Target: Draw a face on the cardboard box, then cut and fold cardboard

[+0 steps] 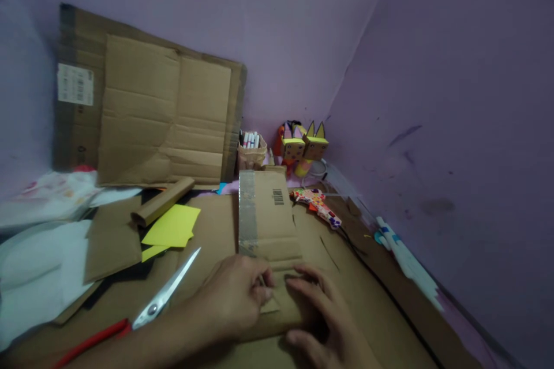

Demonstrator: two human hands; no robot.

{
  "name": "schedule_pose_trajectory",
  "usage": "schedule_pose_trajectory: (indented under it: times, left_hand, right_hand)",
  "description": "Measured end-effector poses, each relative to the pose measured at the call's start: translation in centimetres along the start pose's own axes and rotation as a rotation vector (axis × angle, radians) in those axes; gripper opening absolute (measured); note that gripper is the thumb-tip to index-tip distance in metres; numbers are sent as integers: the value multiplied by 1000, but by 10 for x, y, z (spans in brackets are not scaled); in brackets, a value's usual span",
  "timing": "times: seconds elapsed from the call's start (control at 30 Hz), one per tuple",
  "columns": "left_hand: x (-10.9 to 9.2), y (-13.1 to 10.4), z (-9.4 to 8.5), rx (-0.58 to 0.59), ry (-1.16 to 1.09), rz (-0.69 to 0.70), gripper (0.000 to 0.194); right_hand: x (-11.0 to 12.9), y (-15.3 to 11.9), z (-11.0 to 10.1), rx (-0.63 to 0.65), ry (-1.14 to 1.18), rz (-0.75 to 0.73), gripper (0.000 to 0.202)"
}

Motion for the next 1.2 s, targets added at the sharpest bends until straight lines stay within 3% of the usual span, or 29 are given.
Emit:
schedule_pose_trajectory:
  times: [0.27, 0.4, 0.5, 0.7, 0.87, 1.03, 1.2]
  left_hand:
    - [-4, -5, 1, -4, 49, 56, 22]
    - [-22, -22, -13, -12, 194, 155, 27]
    - [-35, -37, -17, 58, 380, 189, 26]
    - [-34, -53, 5, 87, 616, 103, 33]
    - [-38, -55, 22, -70, 706, 158, 31]
    - [-42, -56, 27, -228, 704, 164, 21]
    - [-35, -61, 31, -407, 627, 259, 21]
  right_hand:
    - [5, 1, 2, -21, -32, -122, 39]
    - [2, -1, 5, -7, 59, -105, 40]
    - [-1, 1, 7, 18, 115, -77, 40]
    - [-5, 17, 6, 138, 214, -160, 43]
    - [-11, 26, 5, 224, 248, -242, 47]
    - [-13, 30, 7, 291, 133, -313, 47]
    - [-8, 34, 5, 296, 51, -415, 48]
Point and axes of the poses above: each hand's wrist, its own y-axis towards the middle knuckle, its own z-axis out of the palm, x = y × z, the point moved 6 cm from there along y, towards the middle knuckle, and after that the axes turned 4 degrees about -y, right-handed, at the moved point
